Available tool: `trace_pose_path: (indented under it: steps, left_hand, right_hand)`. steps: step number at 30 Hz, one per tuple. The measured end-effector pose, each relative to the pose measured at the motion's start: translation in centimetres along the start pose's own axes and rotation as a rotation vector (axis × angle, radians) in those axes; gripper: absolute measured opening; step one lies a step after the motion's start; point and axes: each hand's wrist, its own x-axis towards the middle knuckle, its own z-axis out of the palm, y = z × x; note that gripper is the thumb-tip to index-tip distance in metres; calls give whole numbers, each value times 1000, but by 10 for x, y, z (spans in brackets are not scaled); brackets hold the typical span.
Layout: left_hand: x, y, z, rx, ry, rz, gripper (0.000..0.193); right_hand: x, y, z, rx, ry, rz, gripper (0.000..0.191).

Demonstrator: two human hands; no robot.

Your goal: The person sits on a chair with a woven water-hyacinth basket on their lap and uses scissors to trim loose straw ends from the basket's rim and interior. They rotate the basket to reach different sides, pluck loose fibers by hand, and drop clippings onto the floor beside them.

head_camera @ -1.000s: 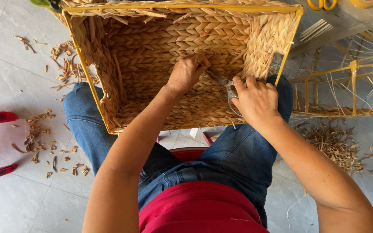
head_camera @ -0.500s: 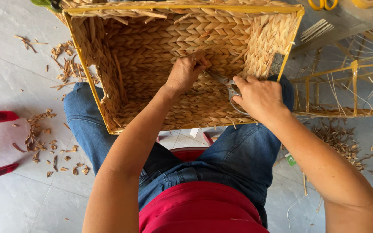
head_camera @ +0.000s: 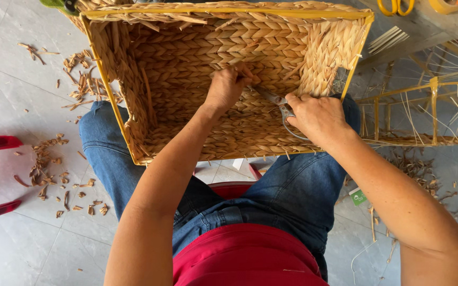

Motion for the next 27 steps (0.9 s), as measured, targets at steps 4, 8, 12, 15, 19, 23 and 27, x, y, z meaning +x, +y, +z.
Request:
trace_pose_path:
  steps: [4, 8, 12, 15, 19, 23, 27]
  left_hand:
    - [5, -6, -4, -41, 15, -157, 3]
    - [3, -4, -6, -33, 19, -53, 3]
    - [1, 0, -10, -14, 6, -105, 4]
    - [0, 1, -9, 0, 2, -65, 5]
    - [-1, 4, -6, -48, -12, -50, 3]
    - [0, 14, -15, -241, 8, -117, 6]
    - [-14, 47, -39, -337, -5, 64, 6]
  right_hand:
    - [1, -1, -2, 4, 10, 7, 54]
    - [1, -5, -8, 39, -52, 73, 55]
    - [1, -9, -14, 98, -24, 101, 59]
    - [2, -10, -14, 86, -55, 111, 54]
    - [4, -8, -12, 64, -101, 85, 59]
    - [3, -10, -10, 31, -30, 24, 58]
    - [-6, -15, -12, 48, -87, 28, 55]
